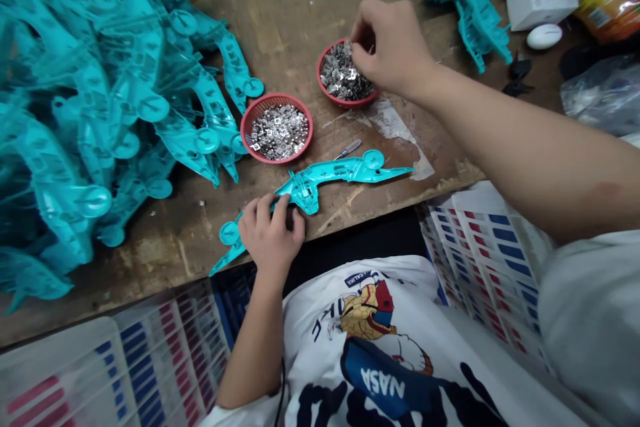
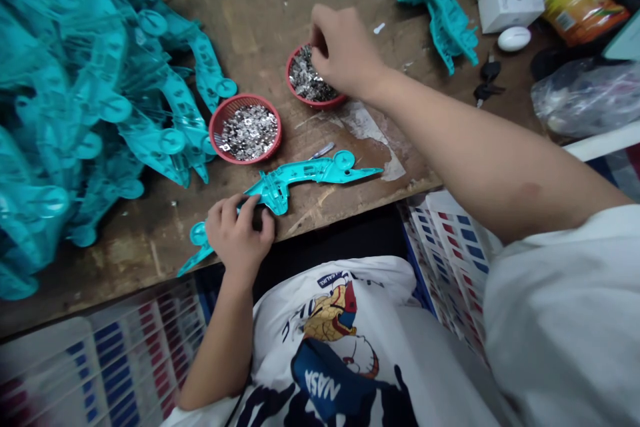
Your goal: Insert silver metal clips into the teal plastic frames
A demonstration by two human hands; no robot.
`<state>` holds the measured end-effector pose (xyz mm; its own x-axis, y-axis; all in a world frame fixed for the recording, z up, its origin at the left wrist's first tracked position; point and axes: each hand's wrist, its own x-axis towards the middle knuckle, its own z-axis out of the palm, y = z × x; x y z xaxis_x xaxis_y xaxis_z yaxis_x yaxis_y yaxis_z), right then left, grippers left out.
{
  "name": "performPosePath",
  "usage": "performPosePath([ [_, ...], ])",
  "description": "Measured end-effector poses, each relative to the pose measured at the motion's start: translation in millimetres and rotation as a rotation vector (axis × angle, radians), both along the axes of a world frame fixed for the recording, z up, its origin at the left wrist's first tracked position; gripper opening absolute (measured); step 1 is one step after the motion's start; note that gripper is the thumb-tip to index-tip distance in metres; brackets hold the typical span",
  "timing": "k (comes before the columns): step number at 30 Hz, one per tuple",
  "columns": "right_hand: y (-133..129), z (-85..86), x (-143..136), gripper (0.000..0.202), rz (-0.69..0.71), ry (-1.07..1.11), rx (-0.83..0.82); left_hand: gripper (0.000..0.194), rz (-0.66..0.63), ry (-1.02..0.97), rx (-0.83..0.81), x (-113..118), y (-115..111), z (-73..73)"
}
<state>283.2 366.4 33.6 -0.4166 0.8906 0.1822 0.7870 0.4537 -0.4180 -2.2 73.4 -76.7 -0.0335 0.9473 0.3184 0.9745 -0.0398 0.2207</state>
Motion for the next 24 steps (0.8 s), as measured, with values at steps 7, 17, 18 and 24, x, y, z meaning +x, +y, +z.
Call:
performPosePath([
  [7,-16.4,21.5,-6.0,0.028,0.232,0.116,-0.138,0.034,-0.013,0.009,-0.029,1.8,-0.2,5.1],
  [17,-15.5,4.4,-9.6,0.008,0.453,0.026,-0.309,0.049,-0.129,0.061,-0.214,-19.4,39.4,17.9],
  [18,-13.2,2.8,-8.3,0.009,0.462,0.020,-0.312,0.051,-0.138,0.063,-0.232,-19.4,43.8,18.6],
  [24,-3.3,-7.3,-0.9,0.014,0.505,-0.063,-0.353,0.056,-0.101,0.066,-0.304,-6.3,68.3,21.9],
])
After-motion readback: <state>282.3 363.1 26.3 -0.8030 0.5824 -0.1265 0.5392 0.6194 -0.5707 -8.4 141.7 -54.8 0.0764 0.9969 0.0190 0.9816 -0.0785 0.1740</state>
